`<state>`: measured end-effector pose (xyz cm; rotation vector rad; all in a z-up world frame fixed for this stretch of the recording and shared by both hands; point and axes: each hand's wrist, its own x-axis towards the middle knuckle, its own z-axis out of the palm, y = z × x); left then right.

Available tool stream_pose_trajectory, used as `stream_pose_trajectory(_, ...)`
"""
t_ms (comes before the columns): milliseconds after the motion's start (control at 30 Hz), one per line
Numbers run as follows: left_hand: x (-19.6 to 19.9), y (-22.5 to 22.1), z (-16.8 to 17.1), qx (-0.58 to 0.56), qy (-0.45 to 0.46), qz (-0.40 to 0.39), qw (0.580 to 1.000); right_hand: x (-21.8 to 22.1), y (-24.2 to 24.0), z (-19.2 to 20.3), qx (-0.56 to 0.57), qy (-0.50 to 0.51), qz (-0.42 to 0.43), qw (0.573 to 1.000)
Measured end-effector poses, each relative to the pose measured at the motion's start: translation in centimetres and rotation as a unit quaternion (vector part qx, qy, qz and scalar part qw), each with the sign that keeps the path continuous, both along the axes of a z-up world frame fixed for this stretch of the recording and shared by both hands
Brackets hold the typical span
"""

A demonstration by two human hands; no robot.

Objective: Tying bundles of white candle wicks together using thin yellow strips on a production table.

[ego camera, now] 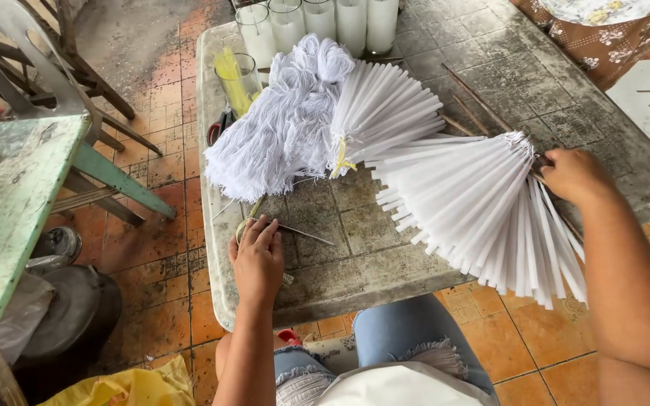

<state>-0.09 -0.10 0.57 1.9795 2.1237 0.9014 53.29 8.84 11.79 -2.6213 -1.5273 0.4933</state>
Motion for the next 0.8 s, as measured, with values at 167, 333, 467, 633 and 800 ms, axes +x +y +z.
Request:
stream_pose_trajectory(167, 0.4, -0.1, 0.3, -0.021, 0.010, 0.029, 0.999, 6.9, 3.8, -5.2, 0.104, -0.027, 0.097, 0.989)
stream_pose_trajectory(333, 0.5, -0.1, 0.5, -0.018, 0.015, 0.074, 0.997, 5.0, 2.1, -0.6, 0.149, -0.148, 0.145, 0.967)
stream_pose_trajectory(467, 0.4, -0.4, 0.3, -0.009, 0.042, 0.069, 0.997, 7.6, 1.2, -1.7, 0.406, -0.150, 0.290, 0.853)
stream_pose_trajectory(633, 0.6, -0.3, 1.2, -0.042, 0.051, 0.073, 0.995, 1.3, -3.6, 5.5, 0.442, 0.025, 0.361, 0.821)
stream_pose_trajectory(800, 0.5, -0.1, 0.7, -0.020, 0.047, 0.070, 0.996, -4.4, -5.0, 11.2, 0.407, -0.005, 0.437, 0.802)
